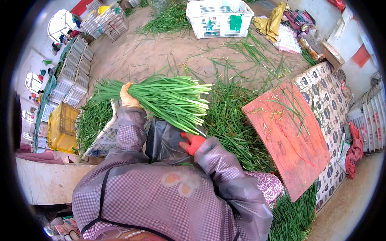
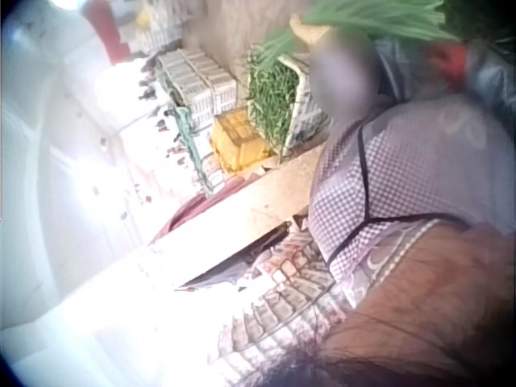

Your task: The person gathers stalks of green vegetables from a pile on the floor, aligns them into a neat bundle, and then secures the bundle with a red rubber band.

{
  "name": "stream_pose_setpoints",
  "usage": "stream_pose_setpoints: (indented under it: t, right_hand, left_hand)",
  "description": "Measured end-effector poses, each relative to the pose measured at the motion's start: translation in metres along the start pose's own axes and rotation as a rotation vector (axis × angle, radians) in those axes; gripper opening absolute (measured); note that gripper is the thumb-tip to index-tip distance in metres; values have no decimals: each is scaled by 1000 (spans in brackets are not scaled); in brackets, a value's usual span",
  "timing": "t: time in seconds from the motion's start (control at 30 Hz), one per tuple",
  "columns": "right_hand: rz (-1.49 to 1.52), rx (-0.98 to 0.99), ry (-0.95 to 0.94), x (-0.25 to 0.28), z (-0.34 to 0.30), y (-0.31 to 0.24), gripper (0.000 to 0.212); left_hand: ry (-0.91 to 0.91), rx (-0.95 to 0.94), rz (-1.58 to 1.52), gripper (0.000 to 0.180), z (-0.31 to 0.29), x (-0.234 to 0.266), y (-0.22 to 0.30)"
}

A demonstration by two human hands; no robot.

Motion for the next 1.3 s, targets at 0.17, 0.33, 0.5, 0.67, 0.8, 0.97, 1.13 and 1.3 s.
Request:
stream_pose_setpoints:
  t: [0.17, 0.33, 0.5, 0.67, 0.8, 0.97, 1.13, 1.3]
  right_hand:
    - [210, 133, -101, 3, 6, -17, 53]
    - [135, 162, -111, 18, 46, -15, 54]
    - [183, 98, 6, 42, 74, -15, 53]
    - [206, 85, 119, 63, 91, -28, 53]
    - [258, 108, 215, 74, 94, -27, 54]
    - [388, 169, 284, 73, 81, -18, 55]
    - [612, 286, 304, 69, 62, -3, 56]
    - [997, 499, 267, 64, 37, 13, 58]
  left_hand:
    - [-188, -161, -63, 18, 1, -61, 3]
    - [-373, -189, -83, 28, -23, -133, 1]
    - [-486, -198, -131, 30, -39, -179, -2]
    - [-507, -115, -220, 31, -74, -196, -6]
    - [-468, -53, -180, 30, -104, -178, -11]
    - [-568, 18, -53, 29, -114, -100, -20]
    - [-773, 224, 10, 26, -138, -37, -5]
    - [-789, 492, 210, 30, -165, 17, 24]
Point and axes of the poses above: each hand's wrist, its own z-axis towards the middle knuckle, its own x-axis out of the back of the hand, y = z × x, the point moved 2 cm from there along z, towards the middle knuckle, and after that the axes turned 15 degrees about -y, right-handed, at the moved point
